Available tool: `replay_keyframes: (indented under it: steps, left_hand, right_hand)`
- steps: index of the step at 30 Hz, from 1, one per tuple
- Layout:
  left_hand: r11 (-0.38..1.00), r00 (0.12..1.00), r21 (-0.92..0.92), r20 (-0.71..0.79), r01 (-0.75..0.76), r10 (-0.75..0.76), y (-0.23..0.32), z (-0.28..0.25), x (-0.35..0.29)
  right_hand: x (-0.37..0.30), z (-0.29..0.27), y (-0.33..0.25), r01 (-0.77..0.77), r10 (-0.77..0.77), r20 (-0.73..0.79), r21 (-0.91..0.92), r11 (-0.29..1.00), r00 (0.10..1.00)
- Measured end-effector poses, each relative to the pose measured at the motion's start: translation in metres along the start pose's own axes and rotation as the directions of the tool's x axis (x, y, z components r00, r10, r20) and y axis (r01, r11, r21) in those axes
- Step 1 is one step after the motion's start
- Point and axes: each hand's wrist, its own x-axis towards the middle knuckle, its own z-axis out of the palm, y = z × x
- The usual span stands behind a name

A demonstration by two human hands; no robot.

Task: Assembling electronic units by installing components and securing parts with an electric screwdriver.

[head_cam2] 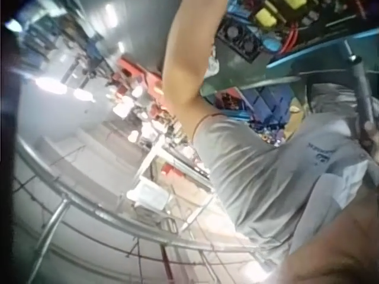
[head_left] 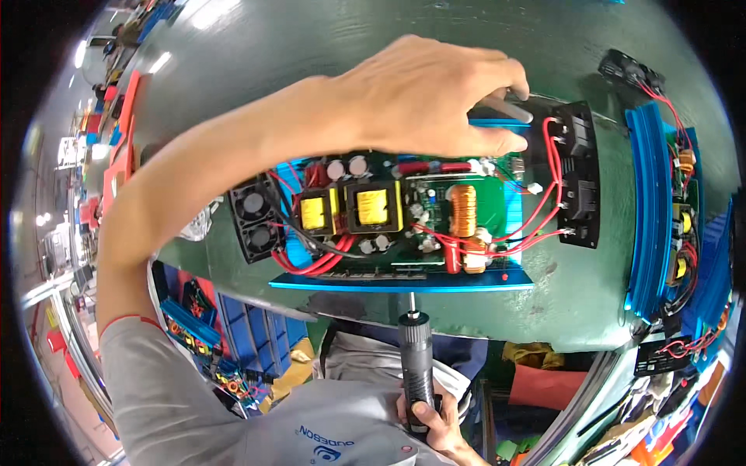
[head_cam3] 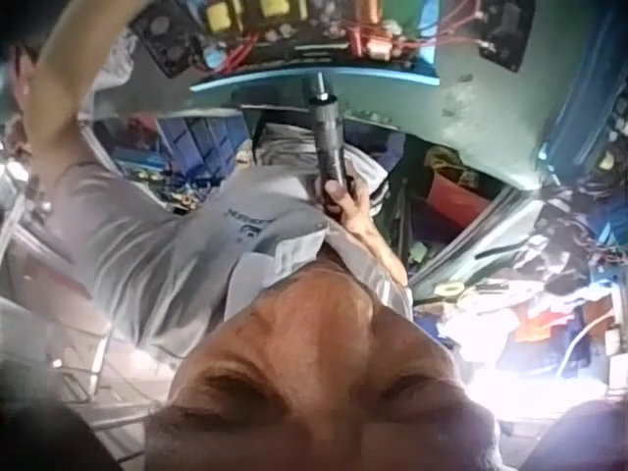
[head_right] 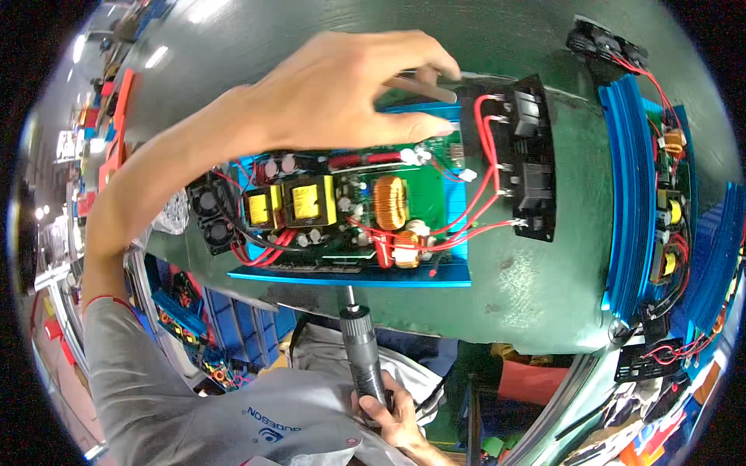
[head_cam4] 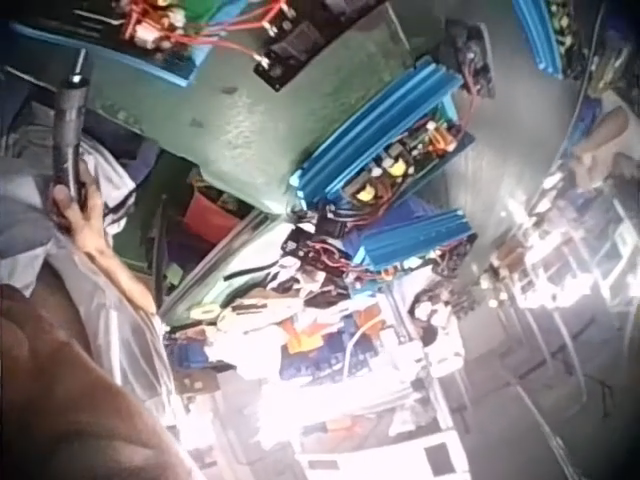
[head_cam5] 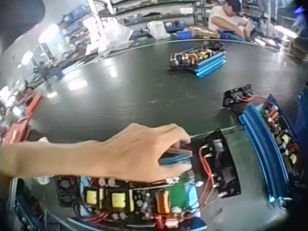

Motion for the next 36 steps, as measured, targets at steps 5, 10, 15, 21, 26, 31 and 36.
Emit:
replay_keyframes:
  steps: [5, 10, 15, 21, 26, 31, 36]
  left_hand:
    - [0.995, 0.983, 0.097, -0.185, 0.012, 0.007, 0.080, -0.023, -0.100]
    - [0.894, 0.968, 0.373, -0.129, 0.248, -0.214, 0.121, -0.003, -0.147]
    - [0.893, 0.947, 0.323, -0.180, 0.314, -0.267, 0.128, 0.013, -0.152]
    - [0.892, 0.952, 0.333, -0.112, 0.306, -0.284, 0.128, 0.019, -0.153]
    - [0.912, 0.975, 0.349, -0.024, 0.214, -0.220, 0.125, 0.021, -0.152]
    - [0.934, 0.975, 0.303, 0.060, 0.188, -0.216, 0.124, 0.015, -0.147]
    - [0.935, 0.972, 0.291, 0.058, 0.203, -0.229, 0.119, 0.014, -0.143]
  right_hand:
    - [0.003, -0.002, 0.008, 0.033, -0.035, -0.027, -0.090, 0.995, 0.999]
    - [0.012, 0.005, 0.006, 0.085, -0.086, -0.013, -0.093, 0.992, 0.996]
    - [0.009, 0.010, 0.000, -0.009, 0.002, -0.074, -0.096, 0.995, 0.997]
    - [0.008, 0.013, 0.004, -0.013, 0.007, -0.086, -0.065, 0.998, 0.996]
    - [0.003, 0.010, 0.006, 0.011, -0.030, -0.099, -0.188, 0.982, 0.995]
    - [0.010, -0.002, 0.021, -0.042, 0.037, 0.078, 0.059, 0.997, 0.996]
    - [0.017, -0.013, 0.010, -0.203, 0.086, 0.361, 0.299, 0.933, 0.929]
